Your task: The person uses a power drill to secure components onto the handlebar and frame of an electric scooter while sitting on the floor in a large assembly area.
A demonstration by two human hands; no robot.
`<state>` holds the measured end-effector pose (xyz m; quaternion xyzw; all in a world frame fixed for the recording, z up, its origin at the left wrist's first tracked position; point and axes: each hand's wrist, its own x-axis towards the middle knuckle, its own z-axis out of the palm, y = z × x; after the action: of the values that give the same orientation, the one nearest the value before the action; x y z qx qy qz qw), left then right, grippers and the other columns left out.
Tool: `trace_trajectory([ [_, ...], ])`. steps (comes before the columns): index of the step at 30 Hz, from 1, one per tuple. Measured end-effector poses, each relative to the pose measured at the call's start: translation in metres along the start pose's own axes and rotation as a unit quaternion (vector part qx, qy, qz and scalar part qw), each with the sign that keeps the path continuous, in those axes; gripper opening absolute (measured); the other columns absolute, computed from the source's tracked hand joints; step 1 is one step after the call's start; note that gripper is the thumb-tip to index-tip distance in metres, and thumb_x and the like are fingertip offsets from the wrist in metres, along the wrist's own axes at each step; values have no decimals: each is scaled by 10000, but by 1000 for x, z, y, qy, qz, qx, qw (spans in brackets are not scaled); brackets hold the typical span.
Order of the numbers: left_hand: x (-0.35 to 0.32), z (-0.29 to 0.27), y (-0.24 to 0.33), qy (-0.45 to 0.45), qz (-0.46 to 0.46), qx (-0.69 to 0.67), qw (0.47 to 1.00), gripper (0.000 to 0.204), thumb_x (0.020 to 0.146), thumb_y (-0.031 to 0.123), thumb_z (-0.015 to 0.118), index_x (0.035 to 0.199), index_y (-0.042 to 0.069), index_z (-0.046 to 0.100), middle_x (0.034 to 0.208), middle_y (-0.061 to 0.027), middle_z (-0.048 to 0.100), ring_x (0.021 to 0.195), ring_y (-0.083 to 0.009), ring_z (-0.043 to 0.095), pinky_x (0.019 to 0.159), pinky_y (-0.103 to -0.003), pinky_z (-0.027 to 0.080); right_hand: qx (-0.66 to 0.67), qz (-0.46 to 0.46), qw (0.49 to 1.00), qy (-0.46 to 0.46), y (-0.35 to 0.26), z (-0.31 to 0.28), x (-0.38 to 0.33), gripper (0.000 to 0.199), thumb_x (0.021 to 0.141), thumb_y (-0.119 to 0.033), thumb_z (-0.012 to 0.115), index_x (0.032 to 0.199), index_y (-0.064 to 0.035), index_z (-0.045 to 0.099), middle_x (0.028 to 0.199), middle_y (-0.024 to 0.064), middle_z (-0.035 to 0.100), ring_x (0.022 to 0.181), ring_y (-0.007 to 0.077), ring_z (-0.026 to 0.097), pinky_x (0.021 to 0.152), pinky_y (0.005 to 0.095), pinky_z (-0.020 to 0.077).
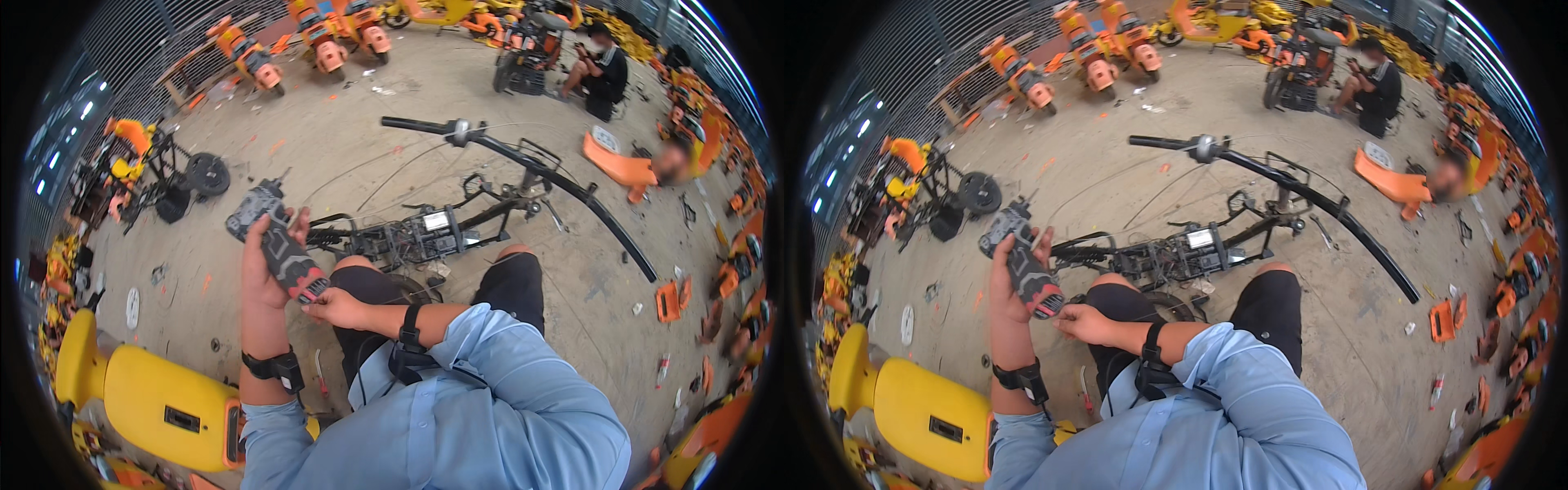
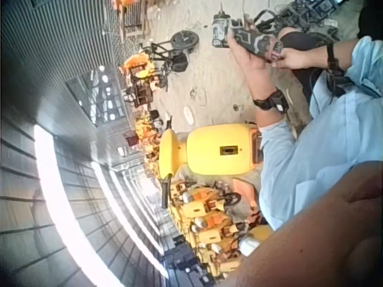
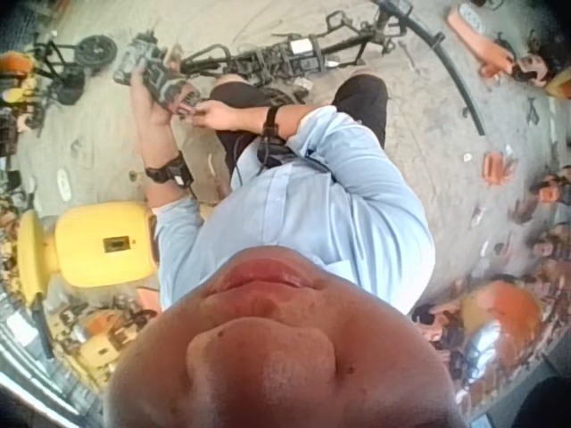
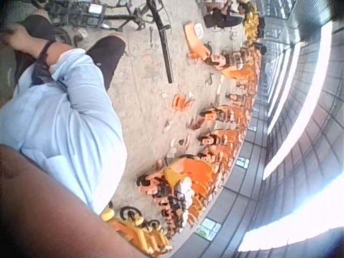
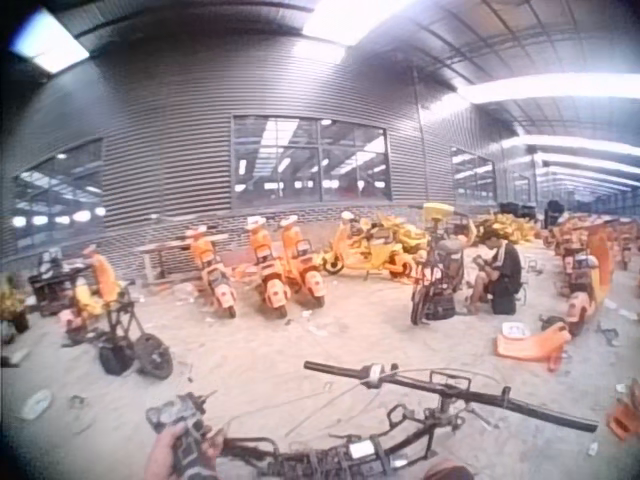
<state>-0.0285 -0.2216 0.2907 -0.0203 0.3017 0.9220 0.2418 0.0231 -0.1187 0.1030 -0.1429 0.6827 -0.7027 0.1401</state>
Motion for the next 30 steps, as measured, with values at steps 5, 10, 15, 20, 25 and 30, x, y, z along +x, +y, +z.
trace_trajectory([
  [5, -39, -49, -6, -2, 20, 64, 998, 390, 980, 259, 576, 1233, -37, 585, 1114, -163, 690, 894, -192, 697, 782, -282, 601, 195, -3, 980, -42, 6, 43, 33, 122, 952, -98, 586, 1046, -36, 633, 955, 70, 684, 848, 178, 669, 749, 343, 555],
  [10, -115, -133, -16, 41, 100, 177, 978, 474, 881, 208, 699, 1288, -11, 596, 1136, -144, 685, 898, -221, 683, 747, -347, 575, 349, 142, 923, -79, -44, 50, 53, 150, 1044, -199, 515, 1008, -61, 561, 792, 73, 586, 717, 196, 614, 539, 329, 497],
  [15, -105, -177, -46, 159, 195, 76, 965, 428, 876, 91, 695, 1272, -28, 585, 1186, -136, 680, 1166, -277, 639, 1082, -420, 471, 479, 80, 873, -37, -57, 49, 75, 210, 1060, -242, 476, 1005, -50, 538, 797, 128, 608, 732, 272, 602, 712, 423, 515],
  [20, -92, -159, -55, 168, 236, 125, 949, 450, 873, 78, 700, 1303, 22, 580, 1190, -86, 676, 1187, -213, 616, 1062, -382, 462, 467, 59, 882, 6, -46, 36, 79, 230, 1061, -260, 491, 992, -51, 560, 857, 99, 612, 792, 238, 592, 724, 383, 497],
  [25, -91, -167, -60, 137, 177, 113, 968, 476, 850, 88, 721, 1305, 55, 584, 1207, -71, 665, 1122, -188, 626, 1023, -386, 487, 528, 46, 848, -10, -50, 18, 82, 263, 1059, -291, 497, 970, -58, 579, 884, 82, 620, 854, 226, 608, 781, 345, 498],
  [30, -80, -170, -76, 29, 140, 25, 989, 433, 837, 83, 720, 1250, 27, 601, 1174, -99, 661, 1104, -233, 640, 1093, -468, 472, 576, 43, 816, -18, -63, 12, 85, 219, 1041, -275, 517, 965, -78, 577, 941, 69, 619, 929, 237, 589, 794, 330, 501],
])
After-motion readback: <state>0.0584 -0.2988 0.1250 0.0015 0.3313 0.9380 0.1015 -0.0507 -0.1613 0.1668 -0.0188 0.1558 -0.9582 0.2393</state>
